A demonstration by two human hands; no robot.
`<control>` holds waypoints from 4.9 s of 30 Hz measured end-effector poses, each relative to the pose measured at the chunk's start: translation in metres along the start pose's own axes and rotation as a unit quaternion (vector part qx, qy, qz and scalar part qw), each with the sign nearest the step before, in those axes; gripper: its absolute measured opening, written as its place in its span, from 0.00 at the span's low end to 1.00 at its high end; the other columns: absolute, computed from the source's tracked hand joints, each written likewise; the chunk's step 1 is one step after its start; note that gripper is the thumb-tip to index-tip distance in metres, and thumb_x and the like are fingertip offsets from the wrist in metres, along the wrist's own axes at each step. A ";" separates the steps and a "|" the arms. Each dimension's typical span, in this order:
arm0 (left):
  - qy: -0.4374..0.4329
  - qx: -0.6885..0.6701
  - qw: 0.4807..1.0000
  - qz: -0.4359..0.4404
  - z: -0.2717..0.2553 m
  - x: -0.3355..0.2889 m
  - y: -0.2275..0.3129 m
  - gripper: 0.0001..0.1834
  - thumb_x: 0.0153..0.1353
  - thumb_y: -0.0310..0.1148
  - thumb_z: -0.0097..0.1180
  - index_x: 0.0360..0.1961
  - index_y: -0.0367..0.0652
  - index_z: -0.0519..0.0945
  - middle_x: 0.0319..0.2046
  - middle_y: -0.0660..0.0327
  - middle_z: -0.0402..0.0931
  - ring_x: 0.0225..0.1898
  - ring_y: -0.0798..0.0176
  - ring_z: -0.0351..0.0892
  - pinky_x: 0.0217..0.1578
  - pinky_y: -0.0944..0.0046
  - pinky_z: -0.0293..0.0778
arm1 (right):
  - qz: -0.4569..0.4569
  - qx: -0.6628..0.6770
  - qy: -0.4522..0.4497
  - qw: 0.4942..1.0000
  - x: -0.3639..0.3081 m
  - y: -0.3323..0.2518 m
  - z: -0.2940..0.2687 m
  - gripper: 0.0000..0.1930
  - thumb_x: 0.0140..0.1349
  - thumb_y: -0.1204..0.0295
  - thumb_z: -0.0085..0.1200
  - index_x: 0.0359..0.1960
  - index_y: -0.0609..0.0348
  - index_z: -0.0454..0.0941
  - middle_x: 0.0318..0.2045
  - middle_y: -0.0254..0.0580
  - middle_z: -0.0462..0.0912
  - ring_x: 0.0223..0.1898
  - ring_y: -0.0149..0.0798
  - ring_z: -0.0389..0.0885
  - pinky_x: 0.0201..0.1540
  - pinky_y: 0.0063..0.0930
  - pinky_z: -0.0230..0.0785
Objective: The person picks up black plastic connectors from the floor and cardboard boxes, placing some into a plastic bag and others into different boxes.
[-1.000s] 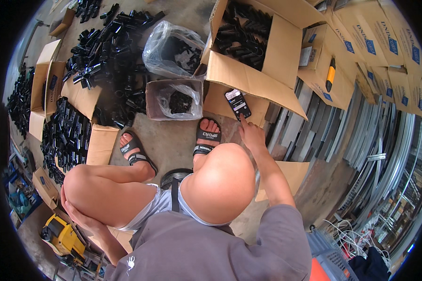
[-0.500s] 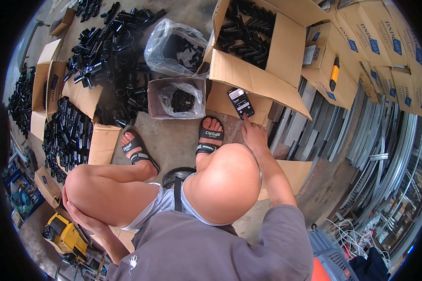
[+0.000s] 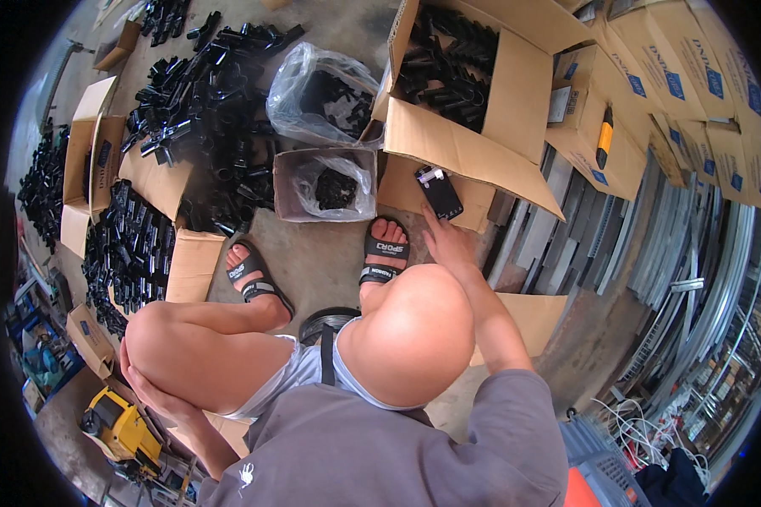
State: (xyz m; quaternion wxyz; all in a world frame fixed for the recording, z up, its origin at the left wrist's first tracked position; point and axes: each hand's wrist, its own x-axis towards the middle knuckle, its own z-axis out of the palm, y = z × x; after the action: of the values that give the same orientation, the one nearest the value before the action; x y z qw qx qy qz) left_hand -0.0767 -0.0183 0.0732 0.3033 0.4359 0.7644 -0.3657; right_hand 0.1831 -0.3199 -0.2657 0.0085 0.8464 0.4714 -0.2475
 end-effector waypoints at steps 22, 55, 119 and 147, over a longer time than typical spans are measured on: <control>-0.053 -0.043 0.997 -0.043 0.006 -0.003 -0.008 0.20 0.55 0.50 0.65 0.34 0.43 0.81 0.33 0.67 0.75 0.30 0.69 0.66 0.35 0.69 0.67 | -0.105 0.251 0.142 0.952 -0.053 -0.108 -0.035 0.19 0.66 0.63 0.62 0.55 0.55 0.77 0.44 0.52 0.85 0.41 0.57 0.86 0.43 0.47 0.79; -0.104 -0.454 0.757 0.459 0.064 0.249 -0.105 0.33 0.79 0.56 0.41 0.69 0.39 0.73 0.66 0.47 0.72 0.68 0.51 0.70 0.69 0.53 0.64 | 0.080 0.280 0.110 0.950 -0.108 -0.119 0.014 0.21 0.67 0.60 0.59 0.56 0.54 0.72 0.46 0.58 0.86 0.47 0.63 0.85 0.47 0.55 0.77; 0.148 0.139 0.483 0.852 -0.002 0.024 0.089 0.34 0.43 0.46 0.75 0.52 0.44 0.82 0.48 0.52 0.85 0.54 0.46 0.83 0.56 0.51 0.78 | -0.223 -0.109 -0.134 0.959 0.055 -0.317 -0.294 0.19 0.67 0.60 0.59 0.54 0.59 0.82 0.46 0.52 0.87 0.48 0.52 0.85 0.54 0.44 0.77; 0.105 0.094 0.505 0.852 0.013 0.015 0.097 0.40 0.47 0.43 0.76 0.61 0.43 0.76 0.56 0.48 0.81 0.61 0.42 0.78 0.62 0.50 0.73 | -0.214 -0.024 -0.171 0.961 0.077 -0.273 -0.275 0.20 0.70 0.57 0.59 0.51 0.61 0.86 0.43 0.47 0.89 0.40 0.40 0.87 0.47 0.36 0.81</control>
State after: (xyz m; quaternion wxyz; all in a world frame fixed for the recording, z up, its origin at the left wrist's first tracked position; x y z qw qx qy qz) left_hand 0.0051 0.0121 0.0258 0.3434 0.9379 0.0122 0.0481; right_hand 0.1104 -0.0391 0.0030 0.0564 0.6703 0.6391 -0.3729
